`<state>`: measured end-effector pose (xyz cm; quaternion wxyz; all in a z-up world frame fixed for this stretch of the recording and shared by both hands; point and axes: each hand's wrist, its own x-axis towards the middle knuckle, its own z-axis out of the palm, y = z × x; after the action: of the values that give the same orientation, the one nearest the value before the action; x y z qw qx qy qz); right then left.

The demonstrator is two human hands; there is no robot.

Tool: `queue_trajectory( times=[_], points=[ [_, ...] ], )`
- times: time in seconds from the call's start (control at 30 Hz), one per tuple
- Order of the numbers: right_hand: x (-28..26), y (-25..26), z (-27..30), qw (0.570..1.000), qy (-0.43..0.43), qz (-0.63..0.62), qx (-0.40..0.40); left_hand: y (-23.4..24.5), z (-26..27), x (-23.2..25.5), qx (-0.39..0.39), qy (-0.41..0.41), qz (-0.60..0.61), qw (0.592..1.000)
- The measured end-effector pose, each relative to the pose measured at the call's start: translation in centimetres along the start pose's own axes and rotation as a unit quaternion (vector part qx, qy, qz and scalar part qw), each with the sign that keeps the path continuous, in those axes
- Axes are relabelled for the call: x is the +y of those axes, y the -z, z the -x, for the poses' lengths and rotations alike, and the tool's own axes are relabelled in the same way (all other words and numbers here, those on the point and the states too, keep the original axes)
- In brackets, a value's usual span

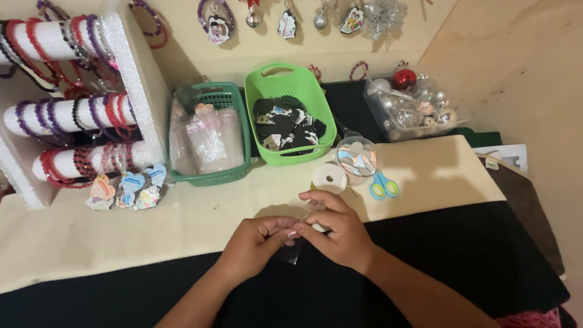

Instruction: The person places a sticker into a small plastic bag and secures it by twisting a piece of gold wire around the top. They use scissors to cut the wire from a spool and repeat the process with a second sticker and bag.

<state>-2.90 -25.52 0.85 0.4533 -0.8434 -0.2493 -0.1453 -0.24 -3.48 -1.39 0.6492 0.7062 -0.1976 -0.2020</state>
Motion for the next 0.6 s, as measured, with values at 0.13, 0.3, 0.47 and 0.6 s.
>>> queue_trajectory(
  times=[0.13,0.3,0.47,0.6],
  points=[
    [-1.0,0.3,-0.3,1.000,0.022,-0.011,0.007,0.5,-0.1,-1.4,0.010,-0.019,0.038,0.999],
    [-1.1,2.5,-1.8,0.992,0.108,-0.031,0.064,1.0,-0.6,-3.0,0.017,-0.018,0.057,0.998],
    [0.6,4.3,-8.0,0.983,-0.027,-0.089,0.158,1.1,-1.1,-4.0,0.019,0.002,0.131,0.991],
    [1.4,5.7,-14.4,0.989,0.009,0.111,0.098,1.2,-1.2,-4.0,0.018,-0.005,0.113,0.993]
  ],
)
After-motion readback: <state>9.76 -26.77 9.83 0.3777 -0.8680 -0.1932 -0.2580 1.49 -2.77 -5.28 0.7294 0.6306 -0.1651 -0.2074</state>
